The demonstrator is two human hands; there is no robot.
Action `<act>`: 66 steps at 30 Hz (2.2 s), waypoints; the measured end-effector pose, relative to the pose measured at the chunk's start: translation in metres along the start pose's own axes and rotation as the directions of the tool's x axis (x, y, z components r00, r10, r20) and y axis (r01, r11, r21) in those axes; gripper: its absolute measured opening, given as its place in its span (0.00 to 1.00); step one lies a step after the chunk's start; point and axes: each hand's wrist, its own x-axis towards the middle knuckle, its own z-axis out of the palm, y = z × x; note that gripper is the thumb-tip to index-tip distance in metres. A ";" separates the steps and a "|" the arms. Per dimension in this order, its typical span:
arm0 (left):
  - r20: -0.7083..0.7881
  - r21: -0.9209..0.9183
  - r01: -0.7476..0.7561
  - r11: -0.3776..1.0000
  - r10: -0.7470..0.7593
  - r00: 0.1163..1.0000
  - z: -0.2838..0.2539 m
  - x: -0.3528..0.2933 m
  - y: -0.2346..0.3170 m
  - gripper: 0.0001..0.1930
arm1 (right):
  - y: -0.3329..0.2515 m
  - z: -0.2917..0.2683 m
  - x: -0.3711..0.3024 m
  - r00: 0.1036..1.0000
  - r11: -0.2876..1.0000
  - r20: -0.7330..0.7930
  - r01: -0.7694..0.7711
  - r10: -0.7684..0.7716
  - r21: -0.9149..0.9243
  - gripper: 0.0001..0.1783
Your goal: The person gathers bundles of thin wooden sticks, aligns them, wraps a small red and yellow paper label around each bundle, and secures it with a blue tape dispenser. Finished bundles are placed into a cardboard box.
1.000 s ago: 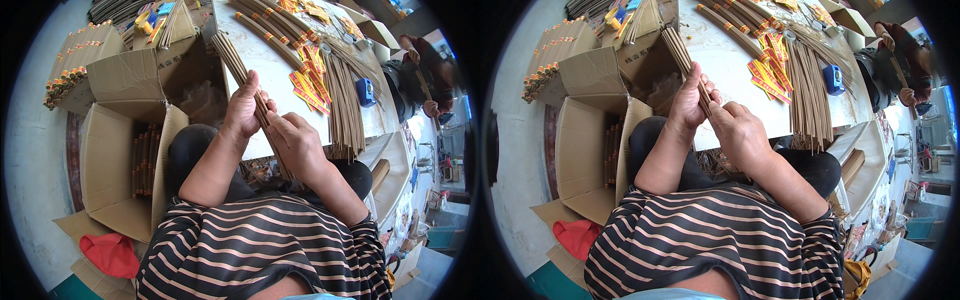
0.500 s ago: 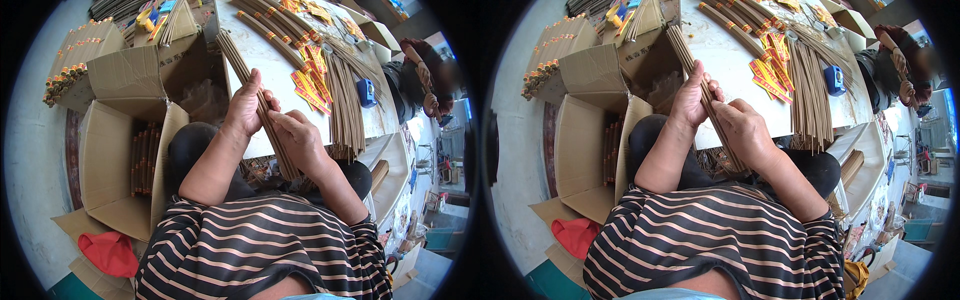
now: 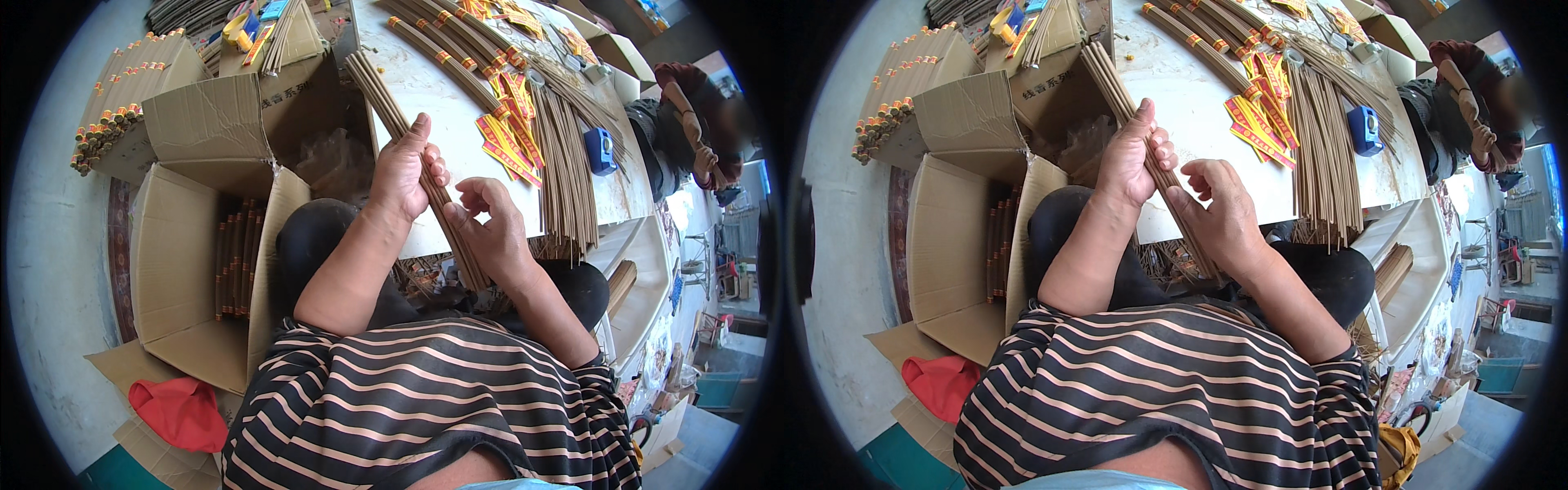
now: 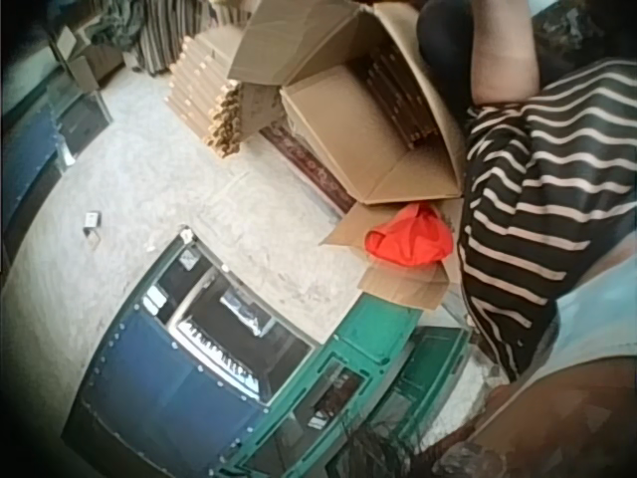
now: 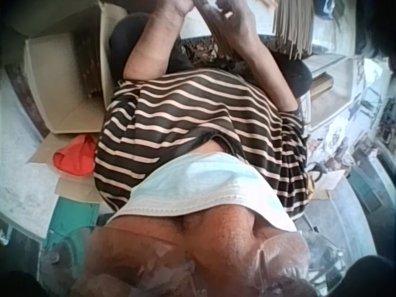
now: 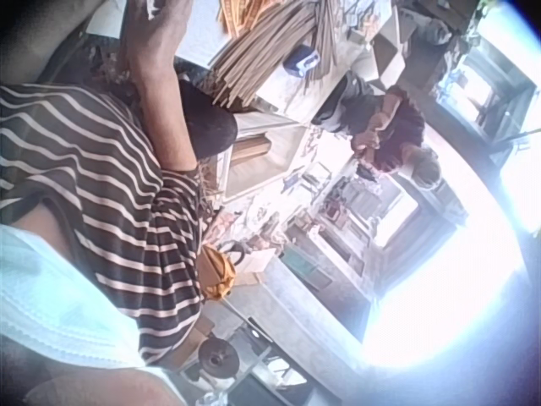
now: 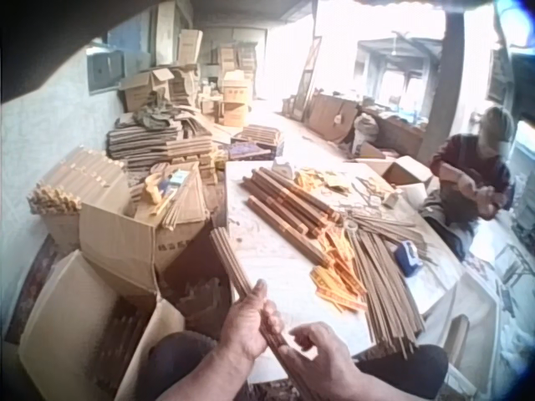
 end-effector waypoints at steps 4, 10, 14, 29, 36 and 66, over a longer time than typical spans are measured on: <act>-0.024 0.035 -0.065 0.997 0.066 0.998 0.003 -0.003 0.001 0.16 | 0.012 0.008 -0.006 0.953 0.958 0.220 -0.245 0.209 0.152 0.36; 0.118 0.014 0.009 1.000 -0.011 0.993 -0.004 0.002 0.011 0.13 | 0.009 0.005 -0.005 0.655 0.432 0.720 -0.731 0.230 0.528 0.15; 0.087 -0.060 -0.085 0.995 0.090 0.992 -0.008 0.006 0.031 0.16 | 0.009 0.005 -0.010 0.608 0.402 0.764 -0.769 0.216 0.498 0.12; 0.633 0.391 -0.697 0.601 0.375 0.677 0.103 -0.043 0.029 0.11 | 0.013 -0.001 0.040 0.985 0.816 0.160 -0.038 -0.067 0.577 0.13; 0.576 0.649 -0.670 0.361 0.343 0.742 0.069 -0.017 -0.012 0.12 | 0.038 0.009 0.040 0.988 0.806 -0.020 0.136 -0.152 0.576 0.18; 0.119 0.296 -0.403 0.866 0.385 0.915 0.073 -0.052 -0.021 0.13 | -0.001 -0.010 -0.021 0.998 0.987 -0.064 -0.033 0.023 -0.159 0.16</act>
